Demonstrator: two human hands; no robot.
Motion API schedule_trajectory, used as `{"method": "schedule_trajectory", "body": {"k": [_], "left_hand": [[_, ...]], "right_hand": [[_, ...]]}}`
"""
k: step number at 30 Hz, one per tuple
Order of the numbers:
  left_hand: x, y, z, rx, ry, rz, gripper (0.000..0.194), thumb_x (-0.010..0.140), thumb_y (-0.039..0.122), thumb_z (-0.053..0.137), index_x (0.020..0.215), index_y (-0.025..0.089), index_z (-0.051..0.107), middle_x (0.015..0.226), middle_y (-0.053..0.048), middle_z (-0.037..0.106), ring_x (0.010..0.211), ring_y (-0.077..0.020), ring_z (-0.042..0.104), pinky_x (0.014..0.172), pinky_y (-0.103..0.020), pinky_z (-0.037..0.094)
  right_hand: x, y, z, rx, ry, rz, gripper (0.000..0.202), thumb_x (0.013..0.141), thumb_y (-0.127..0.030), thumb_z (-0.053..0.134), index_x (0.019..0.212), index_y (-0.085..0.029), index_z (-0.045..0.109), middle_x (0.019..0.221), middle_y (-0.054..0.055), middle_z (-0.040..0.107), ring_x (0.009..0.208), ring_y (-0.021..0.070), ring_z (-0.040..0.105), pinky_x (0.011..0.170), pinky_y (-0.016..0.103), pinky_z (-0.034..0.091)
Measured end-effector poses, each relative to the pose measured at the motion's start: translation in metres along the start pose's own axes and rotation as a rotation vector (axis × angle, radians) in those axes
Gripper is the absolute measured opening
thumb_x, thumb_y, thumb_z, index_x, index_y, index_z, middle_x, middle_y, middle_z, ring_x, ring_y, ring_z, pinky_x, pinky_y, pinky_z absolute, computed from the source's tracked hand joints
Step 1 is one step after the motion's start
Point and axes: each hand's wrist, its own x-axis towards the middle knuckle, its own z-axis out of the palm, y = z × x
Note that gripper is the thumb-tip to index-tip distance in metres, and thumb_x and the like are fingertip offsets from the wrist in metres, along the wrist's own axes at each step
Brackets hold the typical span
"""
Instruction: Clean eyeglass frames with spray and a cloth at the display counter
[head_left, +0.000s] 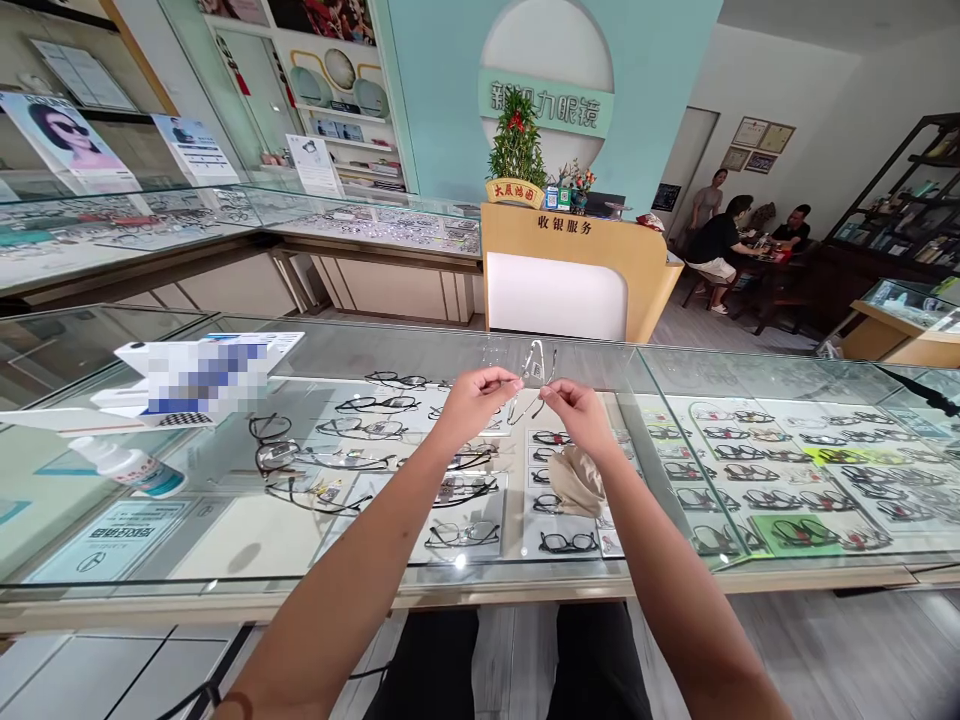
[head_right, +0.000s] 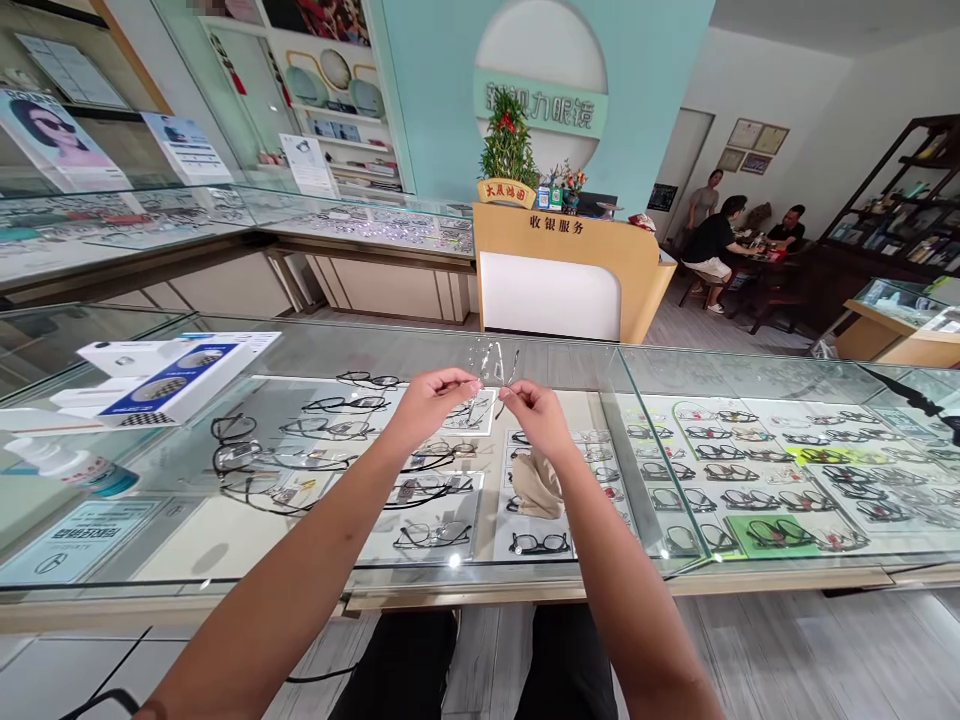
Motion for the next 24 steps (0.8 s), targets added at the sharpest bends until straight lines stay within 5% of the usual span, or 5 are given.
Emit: {"method": "schedule_trajectory", "body": {"k": [4, 13, 18, 21, 24], "left_hand": [[0.001, -0.001, -0.003, 0.013, 0.043, 0.01, 0.032, 0.087, 0.053, 0.08, 0.089, 0.021, 0.08, 0.064, 0.003, 0.046, 0.06, -0.0132, 0.035, 0.058, -0.029, 0.026], [0.005, -0.003, -0.012, 0.2, -0.026, 0.015, 0.028, 0.09, 0.049, 0.072, 0.087, 0.022, 0.075, 0.069, 0.002, 0.049, 0.063, -0.0143, 0.041, 0.062, -0.029, 0.031], [0.004, -0.004, -0.008, 0.104, 0.003, 0.013, 0.03, 0.087, 0.051, 0.075, 0.087, 0.022, 0.077, 0.068, 0.002, 0.048, 0.063, -0.0143, 0.038, 0.06, -0.029, 0.03], [0.002, -0.001, -0.005, 0.032, 0.051, -0.002, 0.032, 0.087, 0.054, 0.077, 0.086, 0.022, 0.078, 0.065, 0.002, 0.046, 0.061, -0.0142, 0.034, 0.057, -0.029, 0.025], [-0.003, 0.005, 0.0, 0.012, 0.07, 0.011, 0.033, 0.087, 0.055, 0.079, 0.085, 0.023, 0.078, 0.063, 0.003, 0.042, 0.06, -0.0137, 0.032, 0.057, -0.029, 0.025]], "right_hand": [[0.001, 0.001, -0.004, -0.023, 0.025, -0.022, 0.034, 0.085, -0.057, 0.078, 0.082, -0.024, 0.07, 0.066, -0.006, 0.042, 0.064, 0.0143, 0.035, 0.063, 0.031, 0.03], [0.004, 0.005, -0.027, -0.332, 0.52, -0.066, 0.035, 0.095, -0.054, 0.069, 0.097, -0.022, 0.079, 0.063, -0.008, 0.034, 0.062, 0.0154, 0.036, 0.065, 0.032, 0.034], [0.0, 0.004, -0.022, -0.379, 0.535, -0.133, 0.035, 0.1, -0.052, 0.063, 0.112, -0.022, 0.074, 0.07, -0.006, 0.05, 0.067, 0.0174, 0.048, 0.072, 0.033, 0.04], [-0.006, -0.003, -0.013, -0.464, 0.55, -0.252, 0.026, 0.103, -0.048, 0.06, 0.105, -0.023, 0.07, 0.076, -0.001, 0.059, 0.074, 0.0206, 0.054, 0.082, 0.037, 0.043], [-0.013, -0.012, -0.003, -0.498, 0.434, -0.352, 0.023, 0.104, -0.044, 0.06, 0.101, -0.024, 0.072, 0.086, 0.005, 0.07, 0.08, 0.0237, 0.058, 0.089, 0.042, 0.045]]}}
